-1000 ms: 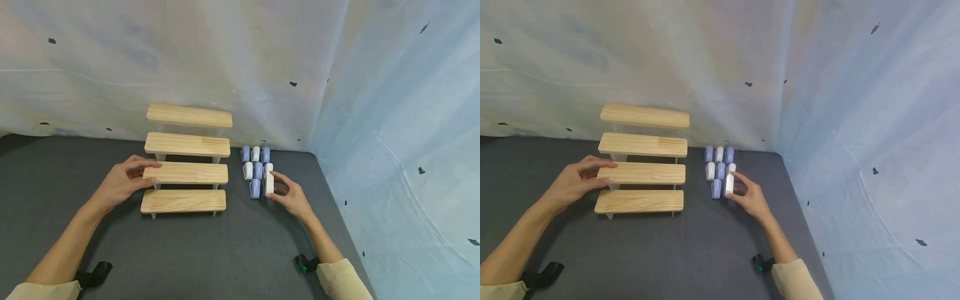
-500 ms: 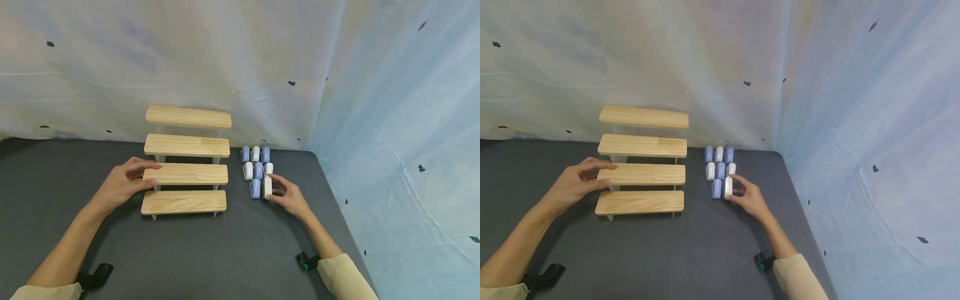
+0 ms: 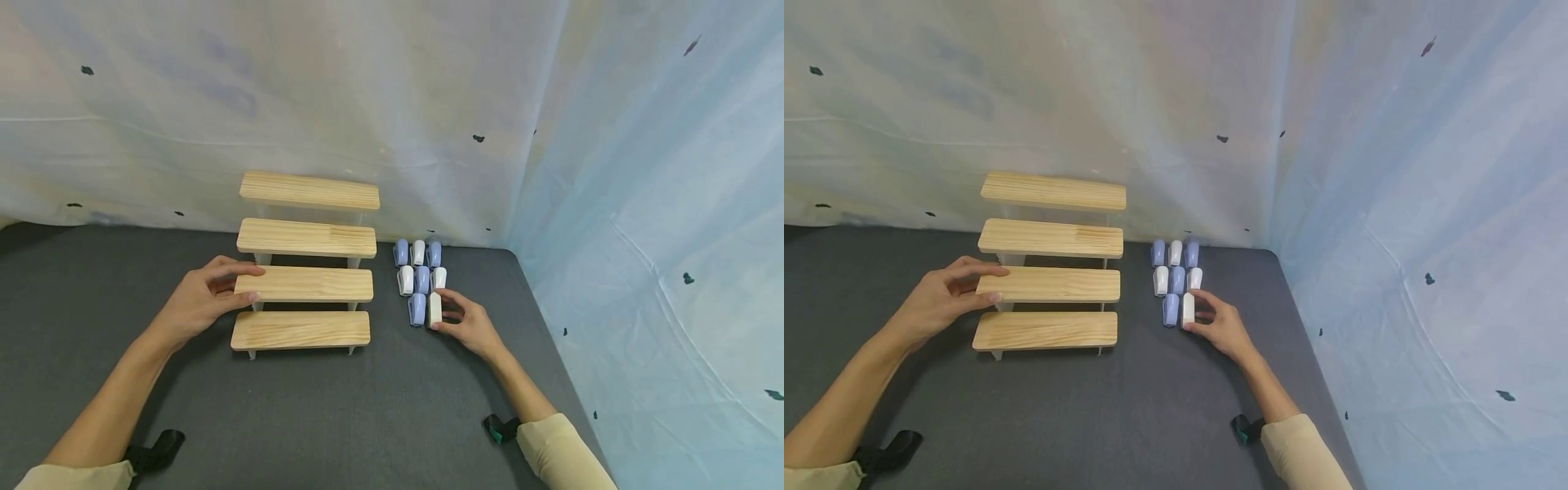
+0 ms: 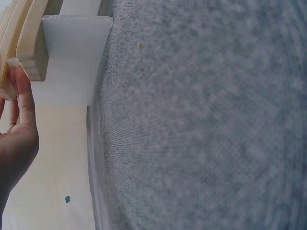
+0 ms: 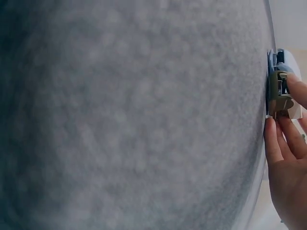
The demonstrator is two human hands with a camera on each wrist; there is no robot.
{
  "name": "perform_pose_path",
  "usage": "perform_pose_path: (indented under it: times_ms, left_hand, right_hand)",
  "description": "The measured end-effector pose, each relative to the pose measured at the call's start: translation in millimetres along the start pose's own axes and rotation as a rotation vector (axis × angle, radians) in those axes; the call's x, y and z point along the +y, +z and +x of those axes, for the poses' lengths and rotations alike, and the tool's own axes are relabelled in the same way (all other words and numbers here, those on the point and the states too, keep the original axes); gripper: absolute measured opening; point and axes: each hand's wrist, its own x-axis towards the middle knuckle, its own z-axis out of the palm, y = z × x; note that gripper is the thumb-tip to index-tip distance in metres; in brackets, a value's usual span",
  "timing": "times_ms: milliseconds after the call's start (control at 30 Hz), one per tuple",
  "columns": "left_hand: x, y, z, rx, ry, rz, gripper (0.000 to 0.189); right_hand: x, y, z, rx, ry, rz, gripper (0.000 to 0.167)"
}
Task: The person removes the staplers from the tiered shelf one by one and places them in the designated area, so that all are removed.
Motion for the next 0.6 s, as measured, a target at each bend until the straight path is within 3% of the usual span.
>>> perform_pose_path:
  times_ms: [233, 467, 600]
  left_hand:
    - [0.2, 0.2, 0.5, 0.002, 0.009, -0.001, 0.040]
    - [1.2, 0.6, -0.7, 0.002, 0.008, 0.012, 0.041]
    - [1.1, 0.9, -1.3, 0.000, 0.005, 0.024, 0.041]
  right_hand:
    - [-19, -1, -3.3, -0.010, 0.010, -0.033, 0.069]
    - [14, 1, 0.9, 0.028, -0.035, -0.073, 0.073]
    - [17, 0, 0.9, 0.040, -0.037, -0.094, 0.072]
